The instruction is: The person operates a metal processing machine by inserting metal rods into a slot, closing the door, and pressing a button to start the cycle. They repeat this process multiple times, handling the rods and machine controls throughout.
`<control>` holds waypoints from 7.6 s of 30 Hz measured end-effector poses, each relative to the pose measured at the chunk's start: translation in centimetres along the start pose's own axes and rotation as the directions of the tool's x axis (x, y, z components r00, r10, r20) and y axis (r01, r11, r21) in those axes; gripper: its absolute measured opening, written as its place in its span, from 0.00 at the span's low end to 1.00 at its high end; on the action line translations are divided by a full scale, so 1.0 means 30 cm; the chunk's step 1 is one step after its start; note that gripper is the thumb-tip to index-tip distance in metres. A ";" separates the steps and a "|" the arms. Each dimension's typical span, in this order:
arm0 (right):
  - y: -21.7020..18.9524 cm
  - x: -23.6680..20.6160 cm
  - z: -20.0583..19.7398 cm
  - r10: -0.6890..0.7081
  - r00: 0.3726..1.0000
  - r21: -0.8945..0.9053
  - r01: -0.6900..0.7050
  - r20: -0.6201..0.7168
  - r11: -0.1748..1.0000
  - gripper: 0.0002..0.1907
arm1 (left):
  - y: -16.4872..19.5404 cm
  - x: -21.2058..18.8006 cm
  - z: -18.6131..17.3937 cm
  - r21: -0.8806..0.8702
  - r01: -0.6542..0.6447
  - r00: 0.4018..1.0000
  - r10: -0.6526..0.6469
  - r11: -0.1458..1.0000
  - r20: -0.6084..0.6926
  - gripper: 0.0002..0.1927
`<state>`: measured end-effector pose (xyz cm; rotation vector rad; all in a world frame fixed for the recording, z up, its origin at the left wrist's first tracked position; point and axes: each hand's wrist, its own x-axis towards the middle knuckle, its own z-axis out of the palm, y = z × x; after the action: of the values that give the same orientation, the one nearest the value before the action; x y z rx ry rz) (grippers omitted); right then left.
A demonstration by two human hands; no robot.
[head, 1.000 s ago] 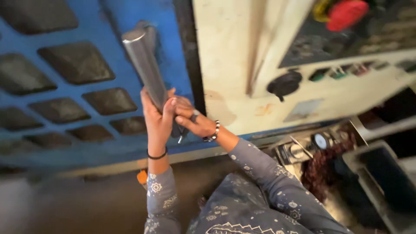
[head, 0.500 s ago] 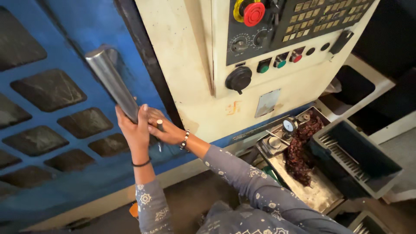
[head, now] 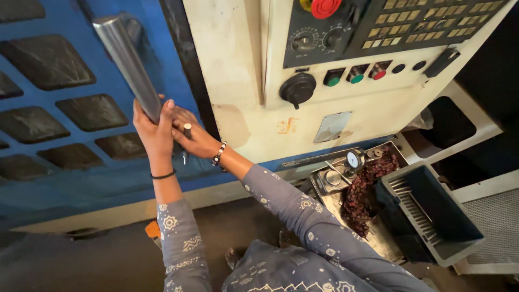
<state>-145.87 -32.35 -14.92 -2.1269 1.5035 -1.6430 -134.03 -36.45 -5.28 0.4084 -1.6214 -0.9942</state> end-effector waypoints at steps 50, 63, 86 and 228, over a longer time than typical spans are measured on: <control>0.022 -0.109 0.056 0.193 0.966 0.243 -0.147 -0.174 0.959 0.27 | 0.000 -0.002 -0.001 -0.170 0.039 0.985 -0.010 0.985 0.170 0.15; 0.010 -0.094 0.047 0.184 0.965 0.185 -0.149 -0.188 0.971 0.25 | -0.002 0.007 0.003 -0.132 -0.034 0.985 0.056 0.991 0.165 0.14; -0.021 -0.076 0.021 0.278 0.945 0.259 -0.228 -0.175 0.938 0.31 | 0.011 0.014 0.014 -0.191 0.006 0.984 0.029 0.982 0.178 0.14; -0.060 -0.036 0.016 0.059 0.984 0.084 -0.045 -0.170 0.995 0.33 | -0.069 -0.009 -0.032 -0.107 -0.021 0.967 0.048 0.994 0.252 0.23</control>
<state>-144.28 -30.88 -14.88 -1.9325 1.4952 -1.8781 -133.53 -37.83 -7.05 0.1865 -1.7900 -1.1348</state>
